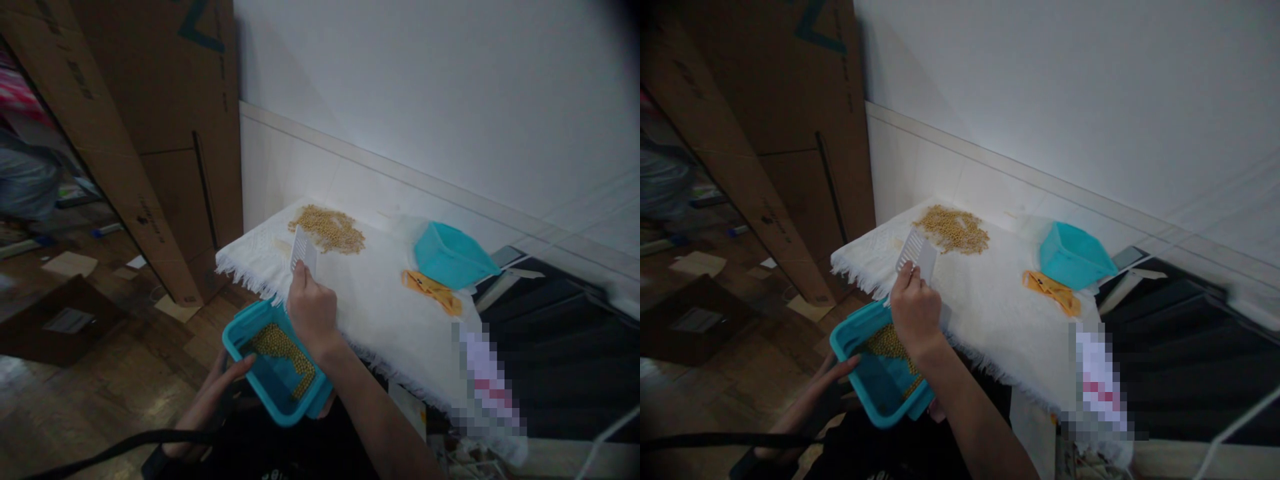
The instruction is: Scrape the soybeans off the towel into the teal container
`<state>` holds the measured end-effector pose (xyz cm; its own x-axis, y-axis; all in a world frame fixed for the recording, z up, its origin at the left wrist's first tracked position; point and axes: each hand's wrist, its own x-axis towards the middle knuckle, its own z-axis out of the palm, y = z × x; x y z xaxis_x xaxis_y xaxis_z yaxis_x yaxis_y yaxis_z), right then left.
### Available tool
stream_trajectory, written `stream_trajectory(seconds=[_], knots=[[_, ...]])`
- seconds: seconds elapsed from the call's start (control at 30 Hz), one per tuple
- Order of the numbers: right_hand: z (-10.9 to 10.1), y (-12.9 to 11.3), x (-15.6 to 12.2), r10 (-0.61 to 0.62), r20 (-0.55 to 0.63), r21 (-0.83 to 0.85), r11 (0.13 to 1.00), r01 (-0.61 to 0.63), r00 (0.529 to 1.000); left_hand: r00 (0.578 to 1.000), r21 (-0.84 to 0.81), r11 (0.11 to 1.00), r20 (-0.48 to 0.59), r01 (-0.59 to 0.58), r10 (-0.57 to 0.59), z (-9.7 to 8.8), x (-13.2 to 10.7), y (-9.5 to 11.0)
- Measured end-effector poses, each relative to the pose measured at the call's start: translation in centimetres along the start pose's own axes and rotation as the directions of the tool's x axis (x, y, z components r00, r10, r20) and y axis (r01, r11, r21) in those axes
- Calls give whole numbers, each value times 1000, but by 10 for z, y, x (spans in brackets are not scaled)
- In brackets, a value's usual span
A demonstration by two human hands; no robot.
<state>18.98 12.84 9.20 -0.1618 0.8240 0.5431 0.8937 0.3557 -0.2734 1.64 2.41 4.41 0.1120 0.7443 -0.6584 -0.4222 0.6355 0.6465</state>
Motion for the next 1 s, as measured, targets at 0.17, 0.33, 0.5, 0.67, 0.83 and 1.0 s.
stream_trajectory(seconds=[0.17,0.33,0.5,0.67,0.83,1.0], knots=[[5,-10,15,3,5,-29,1000,-3,1000,1000,16,1000,-5,-2,2,-1,2,-1],[-20,-1,13,46,-97,-176,982,-62,994,1000,18,1000,9,2,-2,-2,2,-2],[-73,53,19,220,-249,124,973,-195,943,999,18,999,14,-30,30,0,-1,-3],[-95,115,26,417,145,674,622,-399,897,1000,-13,1000,20,-23,24,2,-2,-5],[-80,135,24,387,447,695,417,-586,806,1000,-36,999,3,-28,28,6,-3,-5],[-60,135,43,273,567,673,391,-628,777,999,-29,999,20,-42,42,9,-8,-2]])
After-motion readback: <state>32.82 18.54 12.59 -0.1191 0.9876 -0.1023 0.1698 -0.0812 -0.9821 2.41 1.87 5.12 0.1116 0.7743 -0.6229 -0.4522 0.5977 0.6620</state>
